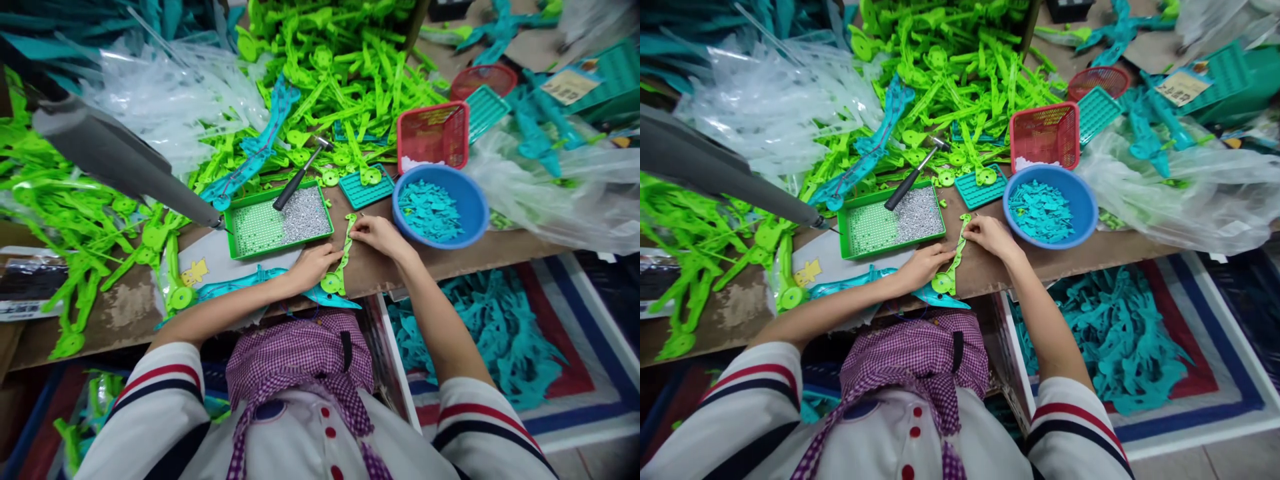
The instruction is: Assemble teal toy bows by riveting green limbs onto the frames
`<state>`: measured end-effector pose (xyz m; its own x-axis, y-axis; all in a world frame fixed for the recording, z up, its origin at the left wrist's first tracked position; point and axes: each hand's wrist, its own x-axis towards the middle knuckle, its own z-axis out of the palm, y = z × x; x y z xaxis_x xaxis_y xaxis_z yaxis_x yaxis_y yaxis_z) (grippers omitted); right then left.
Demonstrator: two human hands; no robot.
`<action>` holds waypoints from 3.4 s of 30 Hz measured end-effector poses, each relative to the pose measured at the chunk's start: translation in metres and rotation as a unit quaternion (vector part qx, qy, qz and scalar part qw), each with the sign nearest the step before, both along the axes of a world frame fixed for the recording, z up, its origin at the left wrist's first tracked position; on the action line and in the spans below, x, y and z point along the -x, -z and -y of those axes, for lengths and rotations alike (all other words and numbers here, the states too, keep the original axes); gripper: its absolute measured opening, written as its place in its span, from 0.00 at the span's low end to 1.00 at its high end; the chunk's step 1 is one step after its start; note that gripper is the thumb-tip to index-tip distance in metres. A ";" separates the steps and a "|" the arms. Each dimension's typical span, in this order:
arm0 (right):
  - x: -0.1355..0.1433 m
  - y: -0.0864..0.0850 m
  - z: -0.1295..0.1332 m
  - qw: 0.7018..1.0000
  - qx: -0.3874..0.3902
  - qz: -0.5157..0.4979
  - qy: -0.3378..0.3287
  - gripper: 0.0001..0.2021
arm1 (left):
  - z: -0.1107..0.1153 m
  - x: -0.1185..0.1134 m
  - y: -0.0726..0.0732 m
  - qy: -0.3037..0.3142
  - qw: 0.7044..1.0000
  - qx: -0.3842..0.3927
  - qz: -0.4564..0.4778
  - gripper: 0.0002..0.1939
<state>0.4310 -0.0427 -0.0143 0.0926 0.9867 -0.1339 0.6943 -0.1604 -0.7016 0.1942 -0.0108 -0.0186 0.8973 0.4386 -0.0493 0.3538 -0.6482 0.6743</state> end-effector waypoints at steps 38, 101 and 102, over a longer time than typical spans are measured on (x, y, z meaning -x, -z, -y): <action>0.010 -0.014 0.004 0.993 0.056 0.106 0.009 0.08 | 0.002 -0.031 -0.018 -0.193 0.963 0.136 -0.129 0.12; 0.043 0.023 0.052 0.989 -0.094 0.040 0.104 0.09 | -0.006 -0.028 -0.010 -0.137 0.974 0.135 -0.119 0.10; 0.040 0.022 0.051 0.991 -0.093 0.006 0.100 0.09 | -0.006 -0.028 -0.011 -0.138 0.973 0.139 -0.119 0.10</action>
<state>0.3911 -0.0937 -0.0365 0.2899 0.9558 0.0502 0.6701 -0.1652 -0.7237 0.2224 -0.0051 -0.0078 0.6957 0.6019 -0.3920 0.6560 -0.3102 0.6880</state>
